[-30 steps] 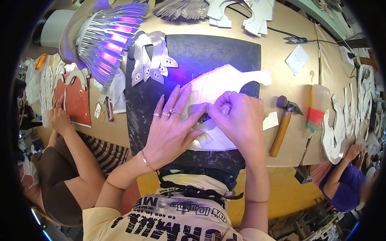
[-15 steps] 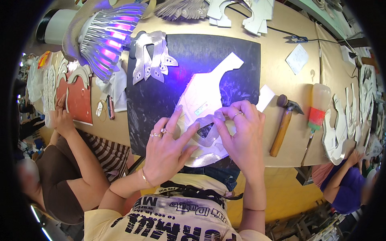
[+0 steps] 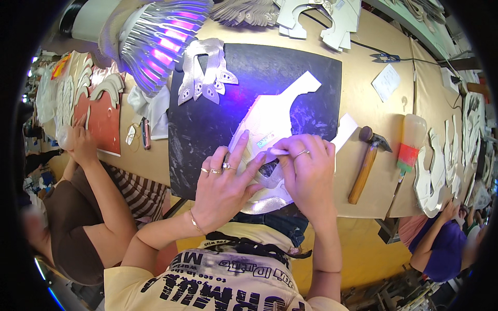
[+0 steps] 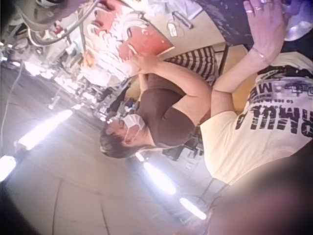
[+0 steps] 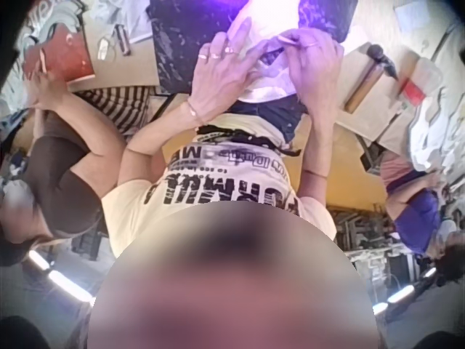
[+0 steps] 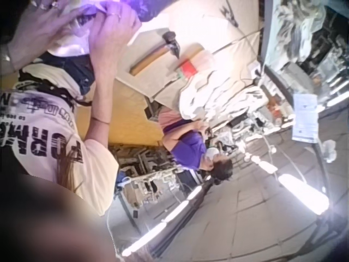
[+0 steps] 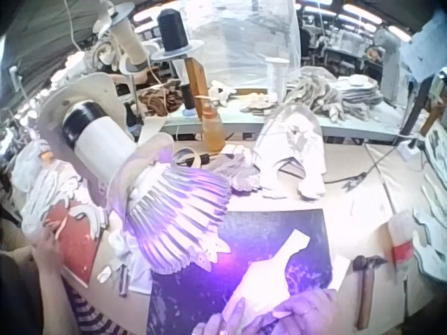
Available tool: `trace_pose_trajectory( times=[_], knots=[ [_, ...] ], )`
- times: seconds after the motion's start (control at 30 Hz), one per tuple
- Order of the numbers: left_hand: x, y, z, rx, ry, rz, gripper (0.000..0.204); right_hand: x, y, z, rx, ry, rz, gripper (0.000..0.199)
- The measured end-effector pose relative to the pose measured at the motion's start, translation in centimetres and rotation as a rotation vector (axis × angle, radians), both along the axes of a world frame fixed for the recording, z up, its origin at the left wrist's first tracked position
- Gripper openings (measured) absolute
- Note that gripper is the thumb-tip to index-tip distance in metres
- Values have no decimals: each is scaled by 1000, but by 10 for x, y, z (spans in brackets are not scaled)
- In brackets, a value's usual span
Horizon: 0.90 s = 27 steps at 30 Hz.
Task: The person assembles a decorative item by applying glue to a white cutout and attaching small pieces. They use a hammer to tap the pieces into place and repeat the process with additional cutouts.
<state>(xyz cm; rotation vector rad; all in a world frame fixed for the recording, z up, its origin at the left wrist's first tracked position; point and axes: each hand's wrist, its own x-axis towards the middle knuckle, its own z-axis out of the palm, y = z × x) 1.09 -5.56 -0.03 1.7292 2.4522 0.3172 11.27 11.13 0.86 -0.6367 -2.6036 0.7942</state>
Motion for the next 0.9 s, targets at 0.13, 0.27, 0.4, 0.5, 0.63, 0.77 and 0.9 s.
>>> trace_pose_trajectory(
  times=[0.13,0.27,0.4,0.5,0.63,0.77,0.9],
  knots=[
    [2,0,-1,-15,-15,15,62,3,2,-2,-125,-102,-56,13],
    [2,-1,-2,3,-25,18,62,4,-1,0,-25,-113,-12,12],
    [2,-2,-3,0,-45,22,62,3,-7,6,43,-156,-20,13],
    [2,-2,-3,5,-44,26,62,4,-11,11,92,-143,56,12],
    [3,-2,-4,19,-28,24,63,1,-5,6,102,-113,26,9],
    [4,-2,-7,23,-27,24,64,-2,0,-4,25,-130,5,7],
    [4,-2,-8,20,-21,21,65,-2,0,-6,7,-158,-2,7]
  ],
)
